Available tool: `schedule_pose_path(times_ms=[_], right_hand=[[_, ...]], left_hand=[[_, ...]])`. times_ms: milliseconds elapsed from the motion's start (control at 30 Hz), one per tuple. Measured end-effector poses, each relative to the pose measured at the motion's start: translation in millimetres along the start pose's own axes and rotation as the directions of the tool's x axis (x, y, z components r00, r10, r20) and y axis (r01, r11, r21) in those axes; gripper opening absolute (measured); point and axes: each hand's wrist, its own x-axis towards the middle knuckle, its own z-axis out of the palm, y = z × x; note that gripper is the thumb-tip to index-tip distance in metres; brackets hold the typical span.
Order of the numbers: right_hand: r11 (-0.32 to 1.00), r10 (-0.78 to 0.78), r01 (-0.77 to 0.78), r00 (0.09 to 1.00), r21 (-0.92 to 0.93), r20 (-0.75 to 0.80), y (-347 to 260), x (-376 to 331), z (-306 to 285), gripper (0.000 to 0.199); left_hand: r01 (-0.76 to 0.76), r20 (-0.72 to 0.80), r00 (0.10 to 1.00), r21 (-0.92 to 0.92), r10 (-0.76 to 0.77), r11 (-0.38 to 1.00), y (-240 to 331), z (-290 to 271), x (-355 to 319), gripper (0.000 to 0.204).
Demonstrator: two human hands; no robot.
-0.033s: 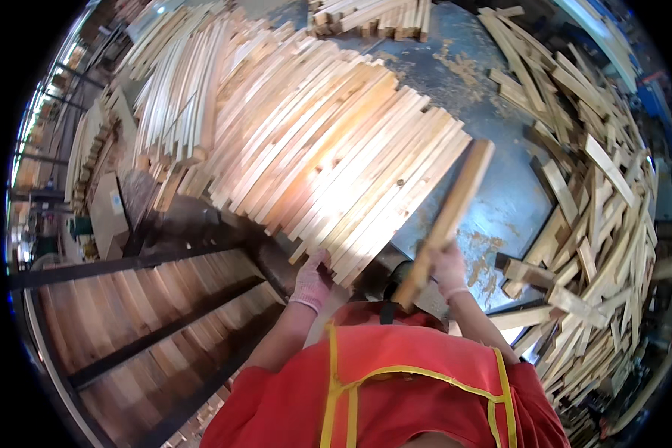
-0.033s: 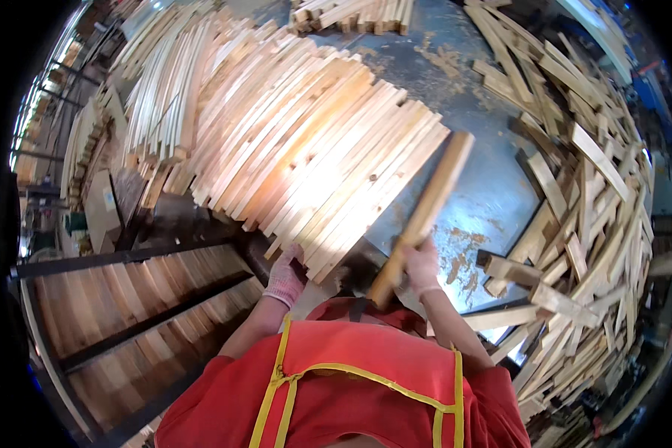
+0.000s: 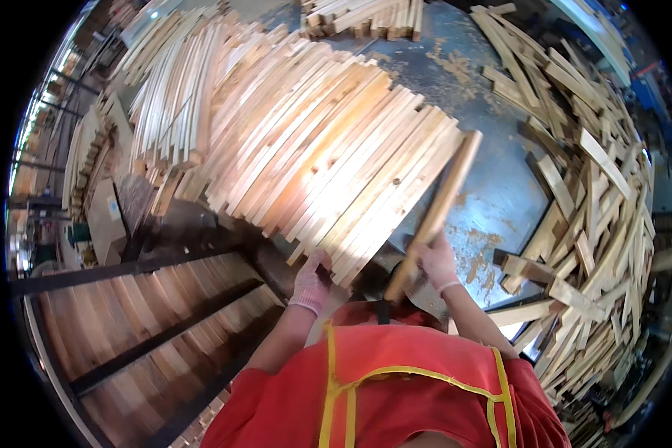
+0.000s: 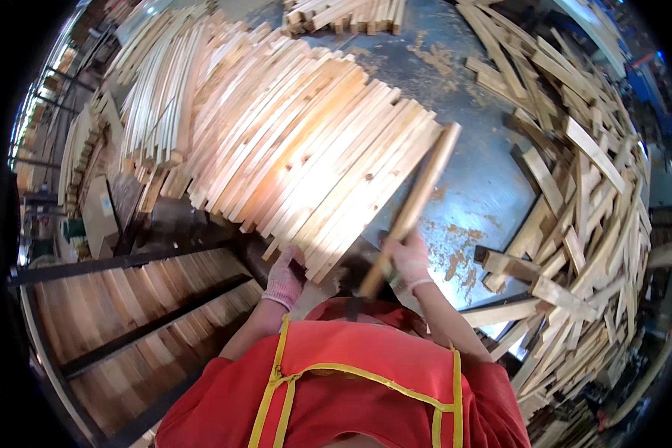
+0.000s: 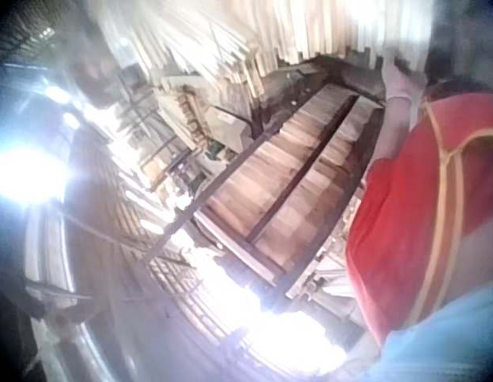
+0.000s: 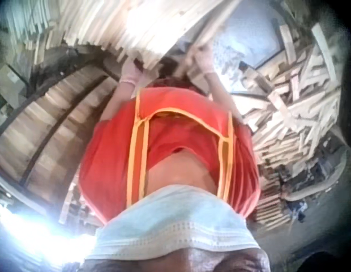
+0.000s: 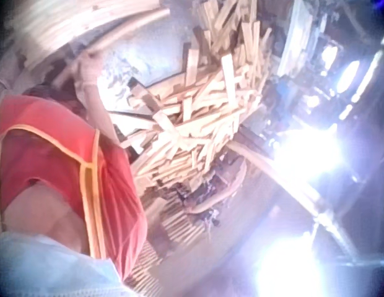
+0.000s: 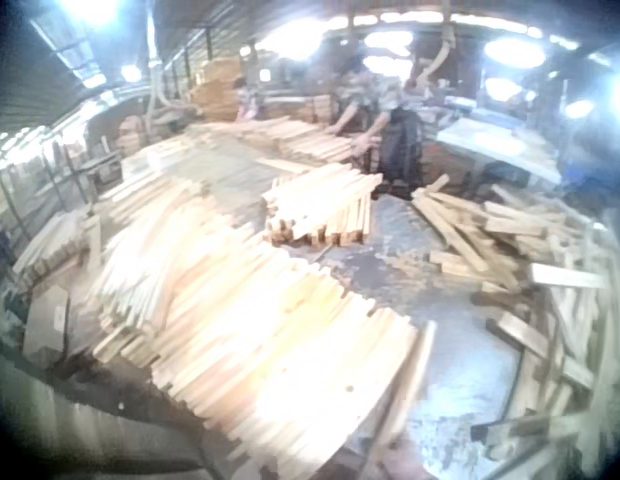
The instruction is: The person repeatedly picks up thin wooden planks from a large pile on a metal table and stacks them into a neat pile. The person uses both hands to align and place the planks one by one.
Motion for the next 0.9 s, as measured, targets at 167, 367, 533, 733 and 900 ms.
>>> schedule_pose_path(times_ms=[167,367,533,733,900], right_hand=[[0.991,-0.109,0.082,0.958,0.11,0.267,-23,-15,-10,0.079],[0.529,0.035,0.094,0.991,-0.844,0.132,25,-128,-139,0.089],[-0.148,0.004,-0.019,1.0,-0.989,-0.02,109,-160,-209,0.086],[0.112,0.075,-0.106,0.992,-0.988,-0.098,47,-138,-192,0.08],[0.948,-0.057,-0.011,0.977,-0.319,-0.203,-8,-87,-161,0.062]], left_hand=[[-0.117,0.019,0.993,0.389,0.119,0.914,26,-10,-30,0.033],[-0.041,0.474,0.869,0.353,-0.141,0.935,119,47,-75,0.05],[-0.404,0.546,0.789,0.806,-0.282,0.432,127,151,-14,0.071],[-0.381,0.364,0.924,0.832,-0.122,-0.403,124,201,-61,0.082],[-0.053,0.789,0.601,0.196,0.125,-0.979,171,87,10,0.084]])
